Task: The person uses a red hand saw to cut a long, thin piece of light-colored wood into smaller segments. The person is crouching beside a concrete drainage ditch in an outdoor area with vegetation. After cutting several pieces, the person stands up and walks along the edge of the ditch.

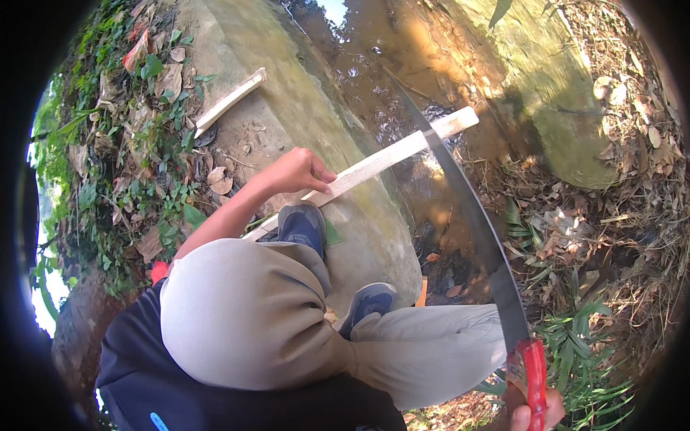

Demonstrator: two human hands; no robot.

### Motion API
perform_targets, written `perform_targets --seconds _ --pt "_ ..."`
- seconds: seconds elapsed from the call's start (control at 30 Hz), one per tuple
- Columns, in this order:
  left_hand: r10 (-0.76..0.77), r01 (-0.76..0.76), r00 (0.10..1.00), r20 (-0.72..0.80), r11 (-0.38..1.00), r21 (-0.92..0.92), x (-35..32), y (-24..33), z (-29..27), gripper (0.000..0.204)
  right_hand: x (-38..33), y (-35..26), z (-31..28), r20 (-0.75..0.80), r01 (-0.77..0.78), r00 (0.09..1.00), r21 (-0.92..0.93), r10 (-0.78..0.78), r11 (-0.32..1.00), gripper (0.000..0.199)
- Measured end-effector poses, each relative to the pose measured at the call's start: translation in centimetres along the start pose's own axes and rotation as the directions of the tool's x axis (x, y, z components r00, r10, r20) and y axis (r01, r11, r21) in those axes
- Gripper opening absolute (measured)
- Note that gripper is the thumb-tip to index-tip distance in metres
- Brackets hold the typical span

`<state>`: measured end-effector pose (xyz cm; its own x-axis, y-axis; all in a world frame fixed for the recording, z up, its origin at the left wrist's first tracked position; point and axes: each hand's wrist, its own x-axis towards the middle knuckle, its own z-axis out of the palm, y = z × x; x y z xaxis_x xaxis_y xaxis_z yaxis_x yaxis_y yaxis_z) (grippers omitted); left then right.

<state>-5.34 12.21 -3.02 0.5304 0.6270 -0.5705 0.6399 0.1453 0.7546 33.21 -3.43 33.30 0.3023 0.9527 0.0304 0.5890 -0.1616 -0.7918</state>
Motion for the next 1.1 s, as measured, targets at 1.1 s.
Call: perform_targets --seconds 1.1 --pt "-0.074 0.039 0.871 -0.485 0.996 -0.081 -1.3 0.9 6.9 0.027 -1.5 1.8 12.8 0.42 -0.157 0.884 -0.147 0.205 0.977 0.022"
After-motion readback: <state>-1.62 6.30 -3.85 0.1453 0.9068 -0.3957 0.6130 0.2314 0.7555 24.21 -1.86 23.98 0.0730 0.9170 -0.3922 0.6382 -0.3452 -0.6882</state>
